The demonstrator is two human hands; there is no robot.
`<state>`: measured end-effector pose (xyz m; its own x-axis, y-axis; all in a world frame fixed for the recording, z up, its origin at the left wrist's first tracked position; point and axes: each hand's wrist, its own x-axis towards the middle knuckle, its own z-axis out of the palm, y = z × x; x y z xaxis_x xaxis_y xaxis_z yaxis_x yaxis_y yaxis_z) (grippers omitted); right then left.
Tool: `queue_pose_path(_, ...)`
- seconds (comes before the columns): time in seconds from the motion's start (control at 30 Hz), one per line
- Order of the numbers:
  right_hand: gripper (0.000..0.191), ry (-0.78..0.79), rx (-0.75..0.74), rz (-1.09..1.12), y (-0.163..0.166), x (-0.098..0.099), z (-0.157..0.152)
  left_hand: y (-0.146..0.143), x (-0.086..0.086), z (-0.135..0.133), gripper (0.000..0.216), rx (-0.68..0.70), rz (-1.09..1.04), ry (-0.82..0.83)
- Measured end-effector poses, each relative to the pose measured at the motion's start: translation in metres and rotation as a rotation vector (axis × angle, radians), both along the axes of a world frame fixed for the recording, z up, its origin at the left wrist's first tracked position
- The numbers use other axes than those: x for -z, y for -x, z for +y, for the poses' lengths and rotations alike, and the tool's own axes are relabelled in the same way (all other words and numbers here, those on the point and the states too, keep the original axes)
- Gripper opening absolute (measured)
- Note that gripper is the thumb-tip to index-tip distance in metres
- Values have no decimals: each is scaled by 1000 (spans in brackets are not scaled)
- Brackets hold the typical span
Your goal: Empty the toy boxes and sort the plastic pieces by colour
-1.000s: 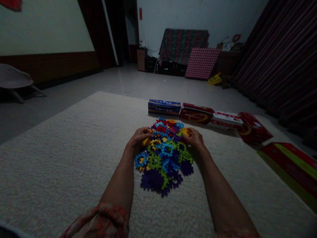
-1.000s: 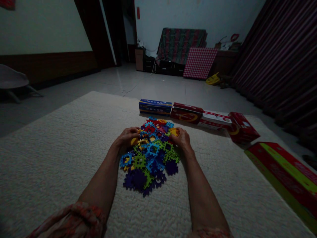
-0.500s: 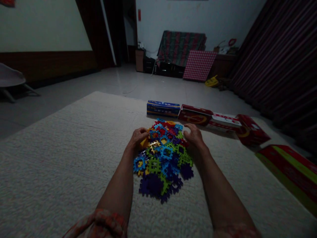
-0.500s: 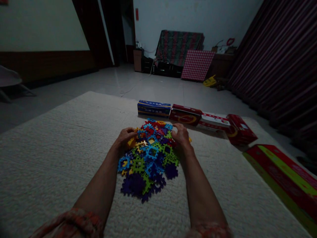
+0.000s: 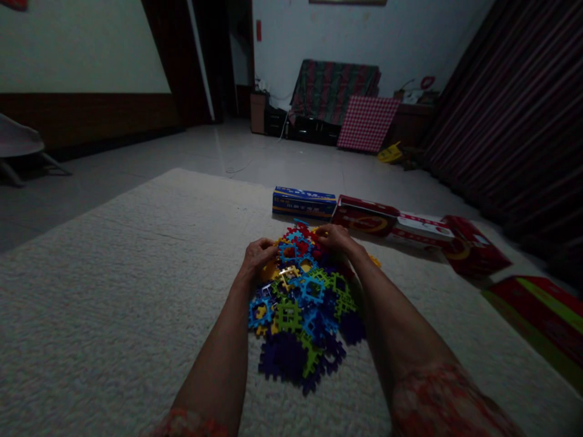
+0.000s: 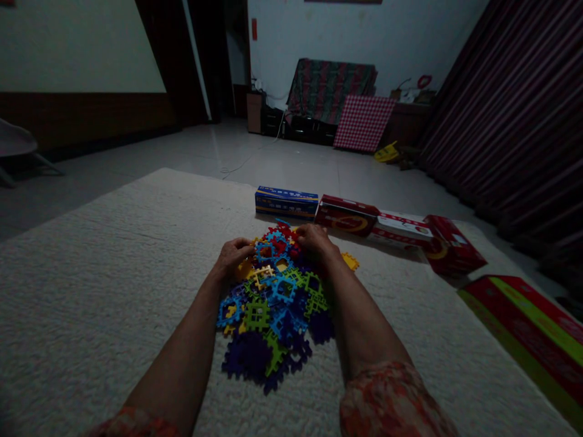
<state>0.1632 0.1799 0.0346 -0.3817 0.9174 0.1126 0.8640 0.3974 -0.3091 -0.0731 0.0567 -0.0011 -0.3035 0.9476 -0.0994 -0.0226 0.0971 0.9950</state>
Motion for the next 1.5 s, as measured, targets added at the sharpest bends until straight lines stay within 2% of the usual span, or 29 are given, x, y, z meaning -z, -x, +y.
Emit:
queue_pose_path(0.2, 16, -115, -6, 93, -1, 3, -11, 1, -7, 0, 20, -24, 12, -15)
queue_pose_path(0.3, 17, -80, -10, 140, -2, 6, -14, 1, -10, 2, 20, -52, 47, -17)
queue_pose_path(0.4, 26, -63, -7, 154, -4, 10, -14, 1, -11, 2, 21, -42, 56, -15)
queue_pose_path(0.57, 53, -114, -7, 279, -3, 15, -7, 2, -10, 3, 19, -51, 69, -16)
queue_pose_path(0.7, 51, -115, 11, 437, 2, 16, -3, 3, -9, 5, 18, -72, 61, 9)
queue_pose_path(0.87, 44, -21, 126, 666, 3, 14, 1, 2, -6, 6, 23, -76, 43, -13)
queue_pose_path(1.0, 42, -7, 128, 749, 1, 8, 3, 2, -8, 5, 23, -85, 1, -2)
queue_pose_path(1.1, 46, 73, 80, 979, 6, -2, -3, 3, -12, 4, 23, -76, -26, -6)
queue_pose_path(1.2, 52, 194, -43, 1157, 22, -13, -20, 3, -16, 2, 27, -56, -49, -36)
queue_pose_path(1.33, 53, 345, -190, 1153, 51, -21, -45, 5, -17, 0, 35, -5, -119, -104)
queue_pose_path(1.5, 44, 467, -253, 1055, 67, -19, -62, 8, -16, -1, 45, 96, -231, -228)
